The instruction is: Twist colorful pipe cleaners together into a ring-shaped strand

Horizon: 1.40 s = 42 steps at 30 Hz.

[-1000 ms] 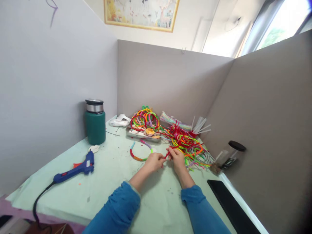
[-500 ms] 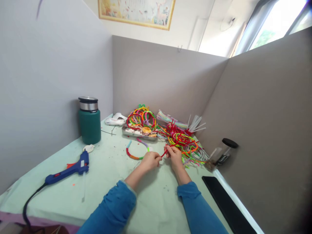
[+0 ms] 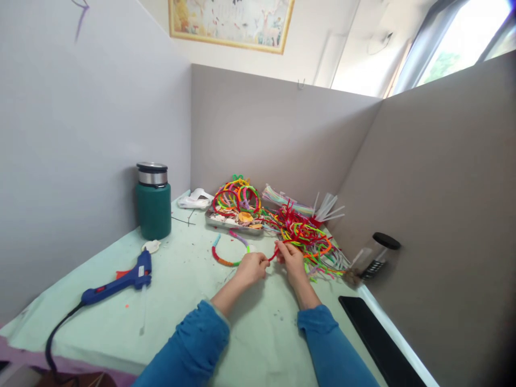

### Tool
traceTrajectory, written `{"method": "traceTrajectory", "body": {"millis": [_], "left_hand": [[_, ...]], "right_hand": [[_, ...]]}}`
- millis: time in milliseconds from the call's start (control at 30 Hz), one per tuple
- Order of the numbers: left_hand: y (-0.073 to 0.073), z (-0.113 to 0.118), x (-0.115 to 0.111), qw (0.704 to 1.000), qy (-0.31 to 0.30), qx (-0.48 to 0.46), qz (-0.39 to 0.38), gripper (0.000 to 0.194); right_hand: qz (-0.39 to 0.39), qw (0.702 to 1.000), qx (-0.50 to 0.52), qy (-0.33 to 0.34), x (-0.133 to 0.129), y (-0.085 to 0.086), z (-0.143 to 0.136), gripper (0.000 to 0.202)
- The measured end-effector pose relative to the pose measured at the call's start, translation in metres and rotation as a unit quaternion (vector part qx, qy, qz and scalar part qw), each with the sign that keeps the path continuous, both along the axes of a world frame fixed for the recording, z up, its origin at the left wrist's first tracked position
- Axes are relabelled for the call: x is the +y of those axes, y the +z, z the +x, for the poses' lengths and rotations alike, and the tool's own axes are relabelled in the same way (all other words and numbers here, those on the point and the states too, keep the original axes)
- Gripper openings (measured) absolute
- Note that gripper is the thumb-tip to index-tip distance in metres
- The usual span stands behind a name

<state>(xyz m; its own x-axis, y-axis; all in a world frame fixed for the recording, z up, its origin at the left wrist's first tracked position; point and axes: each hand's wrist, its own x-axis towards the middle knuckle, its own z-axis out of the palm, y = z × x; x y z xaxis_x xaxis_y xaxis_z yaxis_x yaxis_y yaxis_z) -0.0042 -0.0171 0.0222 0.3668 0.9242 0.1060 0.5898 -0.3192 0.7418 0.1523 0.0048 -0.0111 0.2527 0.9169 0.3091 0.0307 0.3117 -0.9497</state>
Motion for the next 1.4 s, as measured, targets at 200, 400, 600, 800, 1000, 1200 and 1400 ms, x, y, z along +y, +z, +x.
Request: {"method": "traceTrajectory", "body": {"millis": [200,400,600,800,1000,1200,1400], "left_hand": [[-0.008,-0.001,0.007,0.997,0.061,0.027,0.031,0.028],[-0.009,-0.002,0.007,0.994,0.095,0.060,-0.014,0.029],[-0.001,-0.001,-0.001,0.996,0.048,0.078,-0.002,0.030],[0.003,0.001,-0.004,0.995,-0.085,0.050,0.006,0.031],[-0.006,0.001,0.003,1.000,-0.004,0.002,-0.009,0.029],[-0.008,0.002,0.003,0.999,0.013,-0.028,-0.033,0.027],[-0.006,0.002,0.001,0.998,0.009,-0.048,-0.045,0.025]], "right_hand": [[-0.013,0.990,-0.120,0.067,-0.006,0.000,-0.014,0.032],[0.029,0.993,-0.111,0.013,-0.004,-0.002,-0.007,0.035],[0.046,0.991,-0.127,-0.006,-0.001,-0.006,-0.005,0.036],[0.042,0.987,-0.153,-0.037,-0.001,-0.006,-0.004,0.037],[0.016,0.996,-0.089,-0.025,0.003,-0.009,0.000,0.036],[0.009,0.995,-0.089,0.033,0.000,-0.010,-0.008,0.035],[-0.005,0.995,-0.088,0.043,-0.003,-0.008,-0.011,0.035]]}}
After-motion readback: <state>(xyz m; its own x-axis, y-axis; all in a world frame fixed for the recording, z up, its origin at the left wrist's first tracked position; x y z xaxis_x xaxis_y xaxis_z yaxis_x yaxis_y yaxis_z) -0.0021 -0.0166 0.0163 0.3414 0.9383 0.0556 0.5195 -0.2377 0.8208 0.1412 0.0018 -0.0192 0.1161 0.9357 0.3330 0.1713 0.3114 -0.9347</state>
